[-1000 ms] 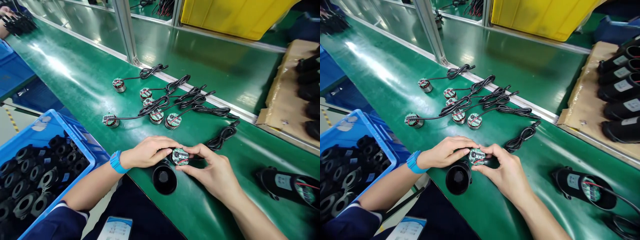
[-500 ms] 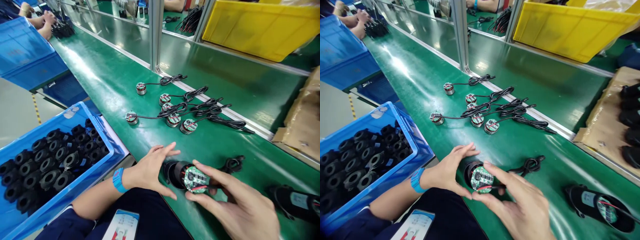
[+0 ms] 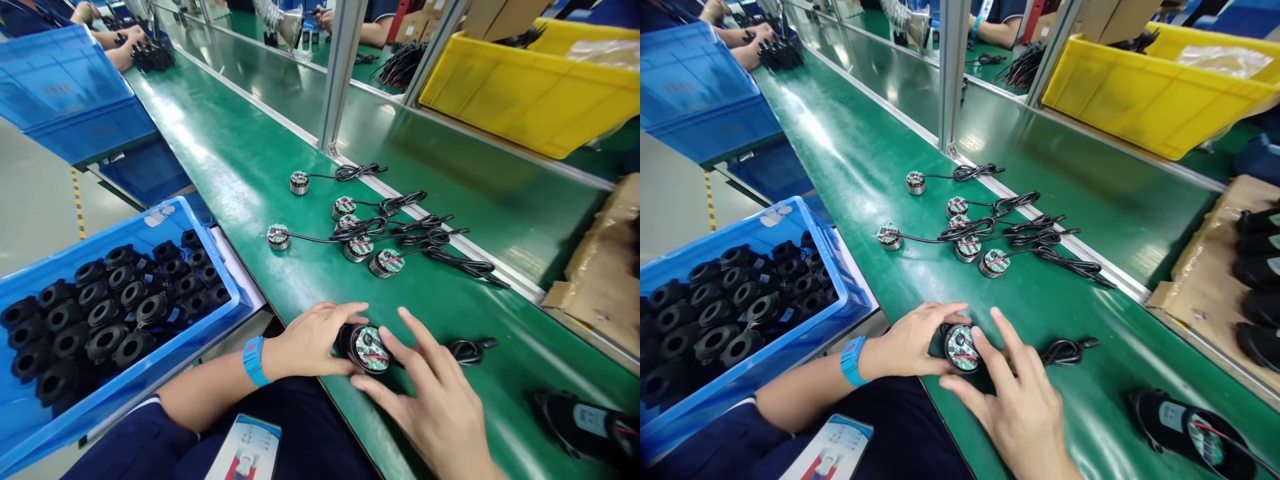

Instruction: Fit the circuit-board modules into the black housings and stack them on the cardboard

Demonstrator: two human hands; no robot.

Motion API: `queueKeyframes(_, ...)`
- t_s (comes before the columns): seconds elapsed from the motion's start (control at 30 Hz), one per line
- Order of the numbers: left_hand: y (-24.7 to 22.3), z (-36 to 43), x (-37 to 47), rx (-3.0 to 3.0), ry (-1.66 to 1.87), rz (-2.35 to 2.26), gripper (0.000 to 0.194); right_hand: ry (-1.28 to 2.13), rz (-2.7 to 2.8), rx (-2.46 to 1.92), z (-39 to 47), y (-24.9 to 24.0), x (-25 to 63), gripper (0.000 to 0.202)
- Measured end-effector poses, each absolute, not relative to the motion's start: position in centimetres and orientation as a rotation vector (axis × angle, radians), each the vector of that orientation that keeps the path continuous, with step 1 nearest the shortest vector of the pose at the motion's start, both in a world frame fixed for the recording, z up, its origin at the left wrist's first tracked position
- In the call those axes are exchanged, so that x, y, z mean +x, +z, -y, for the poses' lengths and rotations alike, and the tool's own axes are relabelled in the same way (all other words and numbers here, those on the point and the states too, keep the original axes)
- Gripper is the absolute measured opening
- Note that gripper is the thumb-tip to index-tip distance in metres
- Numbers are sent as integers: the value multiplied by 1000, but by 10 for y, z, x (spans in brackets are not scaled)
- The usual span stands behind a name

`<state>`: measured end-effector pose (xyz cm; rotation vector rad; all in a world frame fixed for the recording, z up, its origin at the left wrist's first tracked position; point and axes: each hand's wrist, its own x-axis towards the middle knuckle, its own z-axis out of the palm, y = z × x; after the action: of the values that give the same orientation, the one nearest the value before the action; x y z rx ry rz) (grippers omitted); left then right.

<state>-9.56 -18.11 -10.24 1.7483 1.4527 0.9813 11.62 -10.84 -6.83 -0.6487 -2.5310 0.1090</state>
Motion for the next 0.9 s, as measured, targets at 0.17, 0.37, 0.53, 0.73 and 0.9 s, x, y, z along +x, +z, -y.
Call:
queueKeyframes(0.17,-95,180,-93,1802,1066,-1432,90,-222,2580,-576,116,-65,120,68)
queueKeyframes(0.37,-86,171,-100,1928,931,-1392,96,-176,2518,-639,113,-63,119,65)
queueKeyframes(0.53,-96,170,-104,1827,897,-1446,112,182,2437,-431,123,-68,130,7)
queueKeyframes(0.73,-96,172,-102,1783,884,-1426,123,302,2454,-844,130,-107,142,73)
queueKeyframes(0.9,-102,168,-97,1905,780,-1239,126,449,2444,-719,116,-116,126,105)
